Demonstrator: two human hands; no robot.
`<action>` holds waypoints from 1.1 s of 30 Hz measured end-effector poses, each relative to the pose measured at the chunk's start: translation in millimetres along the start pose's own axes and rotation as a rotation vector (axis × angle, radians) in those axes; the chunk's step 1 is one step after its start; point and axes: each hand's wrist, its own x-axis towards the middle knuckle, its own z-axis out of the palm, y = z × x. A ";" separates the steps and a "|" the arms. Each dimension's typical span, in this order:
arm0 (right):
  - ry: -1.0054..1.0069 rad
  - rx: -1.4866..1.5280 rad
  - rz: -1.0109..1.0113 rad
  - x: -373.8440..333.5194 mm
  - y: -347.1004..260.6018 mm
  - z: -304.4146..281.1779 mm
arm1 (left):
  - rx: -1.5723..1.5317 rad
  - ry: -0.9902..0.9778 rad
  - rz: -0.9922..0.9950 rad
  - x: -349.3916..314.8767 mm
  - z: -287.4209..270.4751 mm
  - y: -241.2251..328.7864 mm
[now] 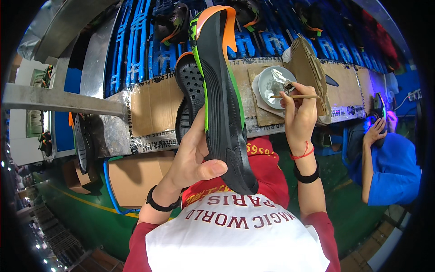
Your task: Applying glue to shoe soles and components using a small brush.
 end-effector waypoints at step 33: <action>-0.079 0.760 0.130 -1.2 -59.6 -47.0 | -0.025 -0.027 0.007 9.5 5.6 0.9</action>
